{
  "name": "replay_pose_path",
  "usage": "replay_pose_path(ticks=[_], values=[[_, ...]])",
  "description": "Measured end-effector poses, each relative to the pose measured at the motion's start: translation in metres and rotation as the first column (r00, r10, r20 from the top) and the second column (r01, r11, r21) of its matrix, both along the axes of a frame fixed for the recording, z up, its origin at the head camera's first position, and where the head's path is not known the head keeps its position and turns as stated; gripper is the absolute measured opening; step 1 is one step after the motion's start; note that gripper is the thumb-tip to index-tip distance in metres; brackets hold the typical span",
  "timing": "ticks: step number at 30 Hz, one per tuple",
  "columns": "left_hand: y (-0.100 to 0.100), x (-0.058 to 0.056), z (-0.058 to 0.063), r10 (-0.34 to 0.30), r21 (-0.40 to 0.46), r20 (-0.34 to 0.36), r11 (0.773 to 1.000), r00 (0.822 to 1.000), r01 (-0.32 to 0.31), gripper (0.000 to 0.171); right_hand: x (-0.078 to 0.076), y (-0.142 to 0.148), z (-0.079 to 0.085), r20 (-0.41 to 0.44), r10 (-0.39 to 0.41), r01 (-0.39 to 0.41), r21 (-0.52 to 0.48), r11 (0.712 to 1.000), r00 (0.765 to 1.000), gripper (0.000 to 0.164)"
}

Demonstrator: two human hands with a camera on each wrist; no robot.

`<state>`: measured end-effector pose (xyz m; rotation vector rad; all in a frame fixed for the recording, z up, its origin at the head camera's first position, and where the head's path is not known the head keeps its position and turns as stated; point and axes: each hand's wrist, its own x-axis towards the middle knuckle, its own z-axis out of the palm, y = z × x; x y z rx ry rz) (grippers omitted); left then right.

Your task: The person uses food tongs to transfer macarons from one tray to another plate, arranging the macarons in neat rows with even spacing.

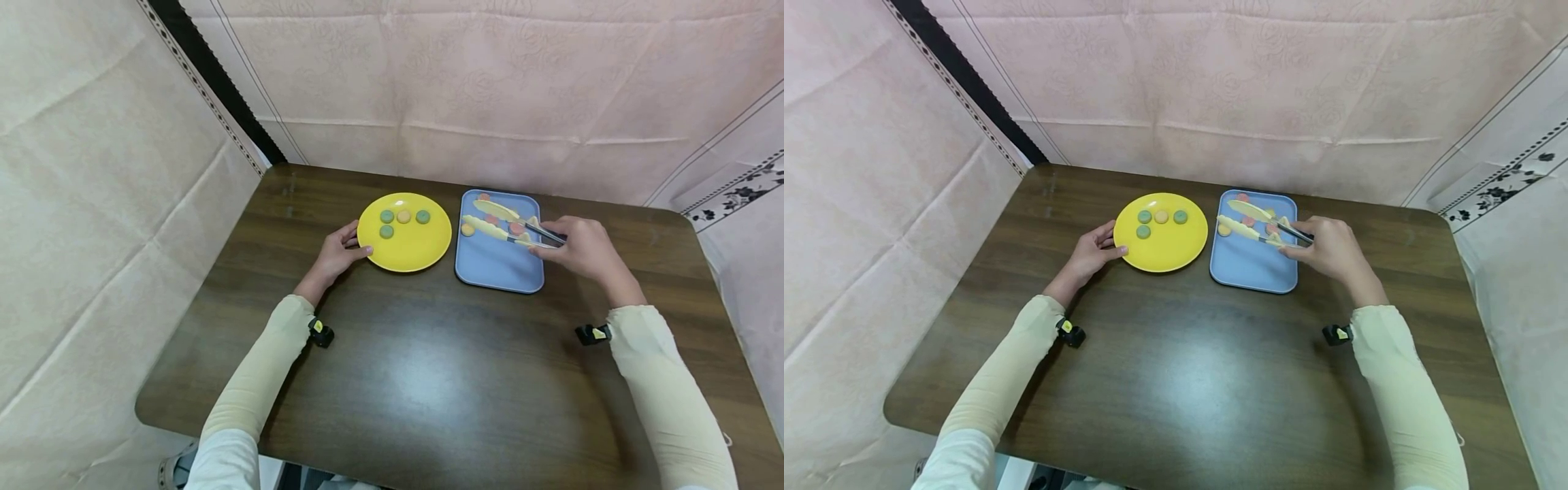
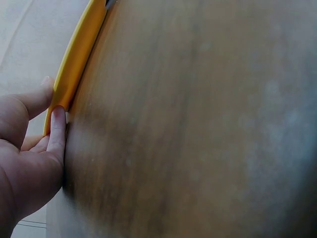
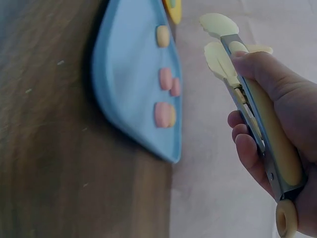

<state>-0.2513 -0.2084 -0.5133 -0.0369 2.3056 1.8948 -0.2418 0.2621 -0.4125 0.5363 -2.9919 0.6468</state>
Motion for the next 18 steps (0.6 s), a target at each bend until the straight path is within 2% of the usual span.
replay_pose_path(ticks=[8,18], values=[[0.0,0.0,0.001,0.005,0.001,0.011,1.0,1.0,-0.005,0.079,-0.001,0.007,-0.018,0.035,0.002,-0.002,0.009,1.0,0.999,0.058],[0.0,0.0,0.003,-0.009,0.014,0.043,1.0,0.999,0.008,0.08,-0.004,0.009,-0.028,0.071,0.025,-0.026,0.009,1.0,0.997,0.059]])
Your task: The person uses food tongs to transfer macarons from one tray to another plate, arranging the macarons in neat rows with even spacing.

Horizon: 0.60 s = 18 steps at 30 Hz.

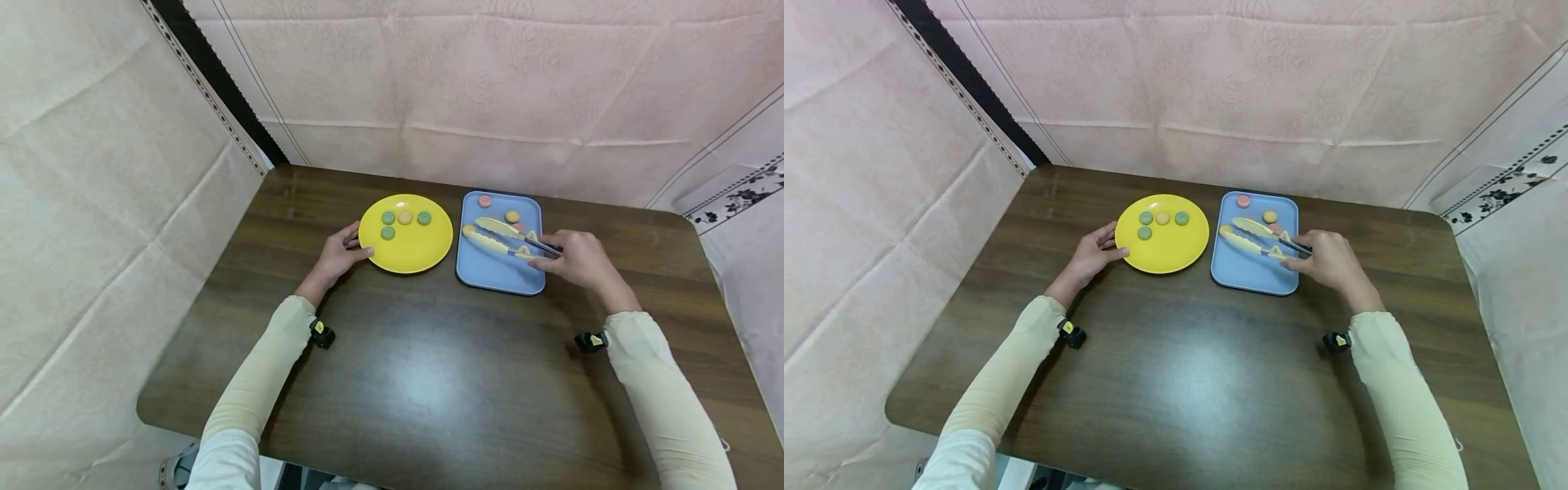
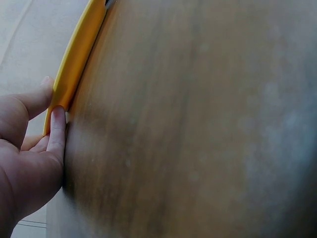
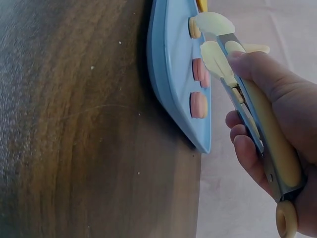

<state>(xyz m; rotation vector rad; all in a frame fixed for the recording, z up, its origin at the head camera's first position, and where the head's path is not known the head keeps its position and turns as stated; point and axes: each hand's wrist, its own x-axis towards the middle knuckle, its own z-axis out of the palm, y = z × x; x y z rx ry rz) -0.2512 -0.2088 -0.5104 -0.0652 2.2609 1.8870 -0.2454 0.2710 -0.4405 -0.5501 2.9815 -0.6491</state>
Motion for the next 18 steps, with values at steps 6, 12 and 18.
replay_pose_path(ticks=[6,12,18], values=[[0.0006,0.0007,-0.0007,0.01,-0.002,-0.027,1.0,1.0,-0.01,0.079,-0.0027,0.0004,-0.002,0.011,0.007,-0.007,0.013,1.0,1.0,0.059],[0.0001,0.0011,-0.0004,0.005,-0.007,-0.018,1.0,1.0,-0.006,0.079,-0.0059,-0.001,-0.0041,0.019,0.022,-0.022,0.035,0.999,1.0,0.058],[0.0005,0.0022,0.0009,0.0,-0.005,-0.016,1.0,1.0,0.0,0.081,-0.0072,-0.0037,-0.0059,0.044,0.015,-0.016,0.033,0.999,0.999,0.058]])
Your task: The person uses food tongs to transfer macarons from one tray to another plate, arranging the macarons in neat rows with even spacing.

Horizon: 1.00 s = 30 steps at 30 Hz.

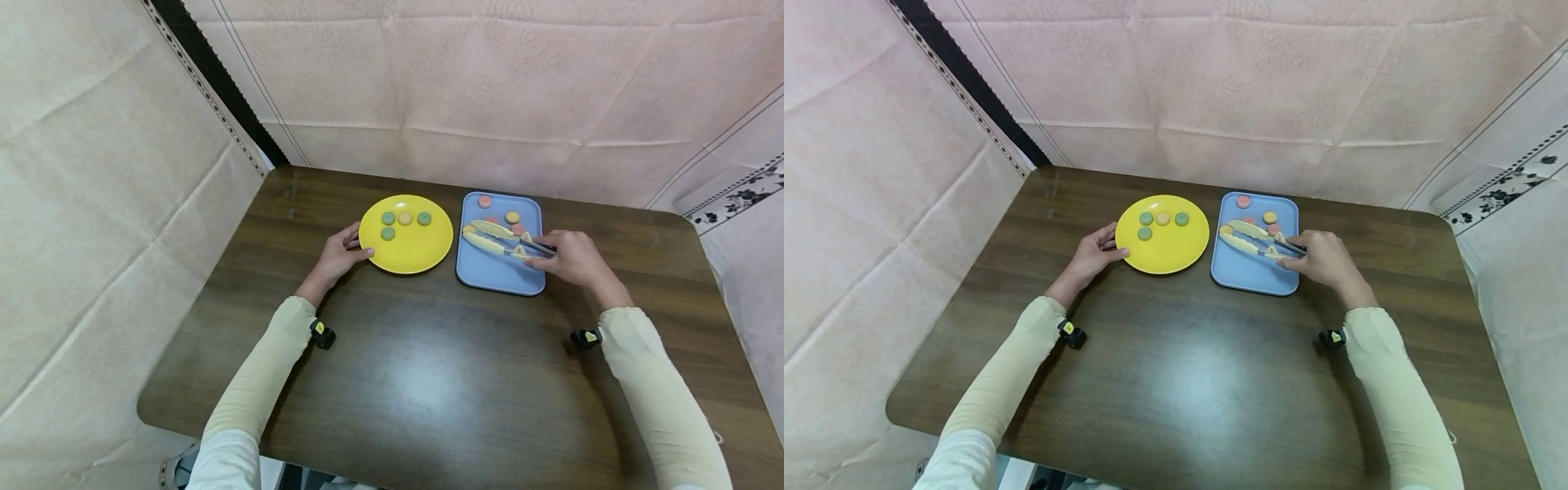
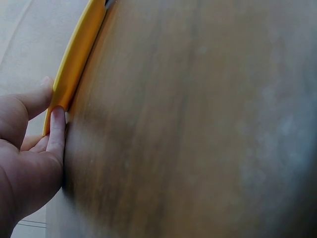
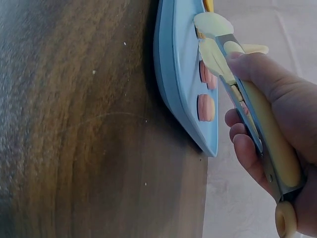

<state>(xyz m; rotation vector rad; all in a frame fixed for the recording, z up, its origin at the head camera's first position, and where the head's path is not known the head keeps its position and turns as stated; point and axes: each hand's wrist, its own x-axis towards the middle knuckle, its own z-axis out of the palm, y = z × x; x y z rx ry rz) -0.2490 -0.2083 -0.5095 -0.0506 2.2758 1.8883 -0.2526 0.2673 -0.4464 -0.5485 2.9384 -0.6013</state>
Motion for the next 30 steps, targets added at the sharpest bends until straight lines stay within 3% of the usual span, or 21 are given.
replay_pose_path(ticks=[14,22,30], values=[[0.0,-0.001,-0.003,0.008,-0.001,-0.024,1.0,1.0,-0.008,0.078,0.002,-0.001,0.003,-0.039,0.013,-0.014,-0.004,1.0,0.999,0.056],[0.0,-0.001,-0.002,0.008,-0.004,-0.026,1.0,1.0,-0.008,0.079,0.005,-0.002,0.019,-0.093,0.005,-0.007,-0.025,1.0,0.996,0.055],[0.0,-0.001,-0.001,0.01,-0.001,-0.02,1.0,1.0,-0.01,0.079,0.002,-0.011,0.034,-0.196,0.048,-0.055,-0.033,0.998,0.979,0.052]])
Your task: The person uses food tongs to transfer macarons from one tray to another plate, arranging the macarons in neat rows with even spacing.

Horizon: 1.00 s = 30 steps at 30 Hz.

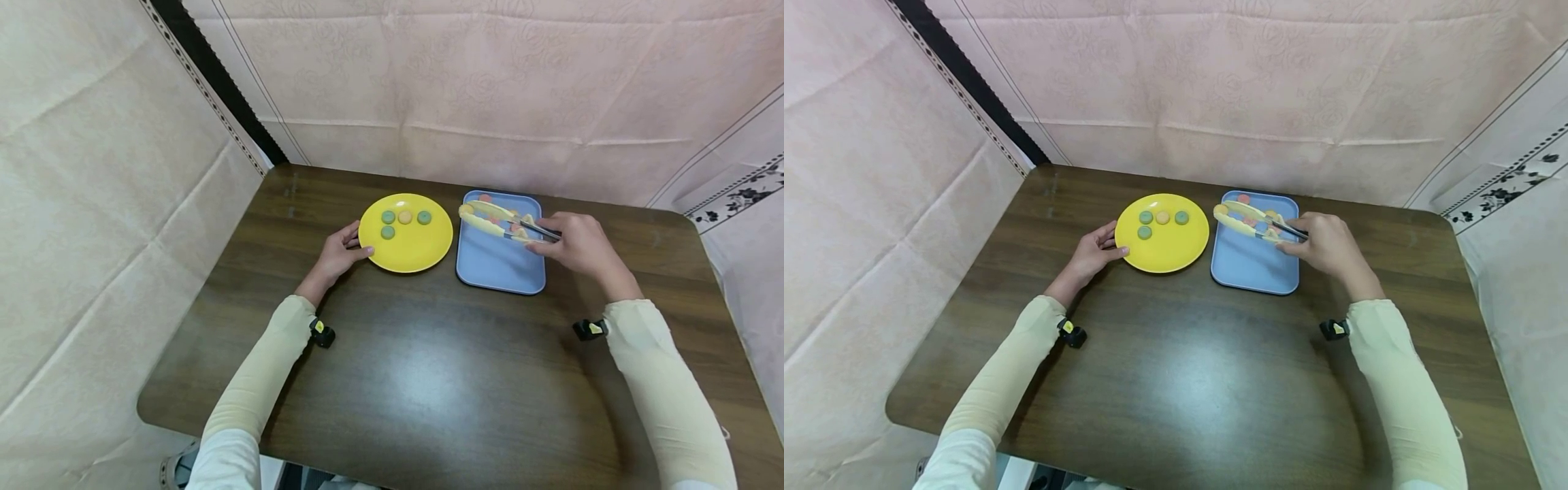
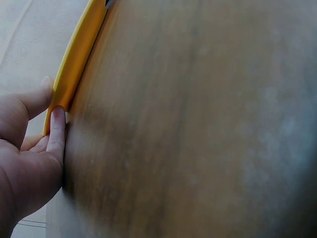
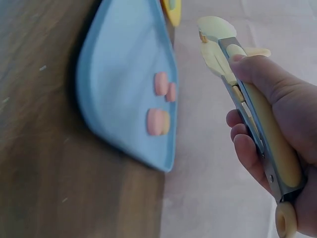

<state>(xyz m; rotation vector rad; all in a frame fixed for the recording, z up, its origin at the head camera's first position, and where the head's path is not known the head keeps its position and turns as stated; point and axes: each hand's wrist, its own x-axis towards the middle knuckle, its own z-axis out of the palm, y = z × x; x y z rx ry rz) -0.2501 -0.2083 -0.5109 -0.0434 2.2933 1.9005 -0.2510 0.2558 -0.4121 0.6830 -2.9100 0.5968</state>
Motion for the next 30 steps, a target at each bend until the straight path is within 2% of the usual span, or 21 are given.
replay_pose_path(ticks=[5,11,17,23,30], values=[[-0.001,0.0,-0.001,-0.006,0.005,0.01,1.0,1.0,0.006,0.079,-0.003,-0.014,0.009,-0.028,0.04,-0.04,0.002,0.999,0.999,0.05],[0.0,0.0,0.0,-0.013,0.015,0.02,1.0,1.0,0.013,0.079,-0.008,-0.035,0.01,-0.012,0.073,-0.073,0.01,0.997,0.997,0.051],[0.001,0.001,0.0,0.005,-0.001,-0.002,1.0,1.0,-0.005,0.079,-0.013,-0.057,0.003,0.011,0.122,-0.123,0.009,0.992,0.992,0.052],[0.001,0.001,0.001,0.004,0.001,0.003,1.0,1.0,-0.004,0.079,-0.015,-0.074,-0.006,0.06,0.137,-0.136,-0.017,0.991,0.989,0.053],[0.001,0.001,0.001,-0.009,0.005,0.006,1.0,1.0,0.009,0.079,-0.019,-0.088,-0.013,0.077,0.154,-0.155,0.008,0.988,0.985,0.054]])
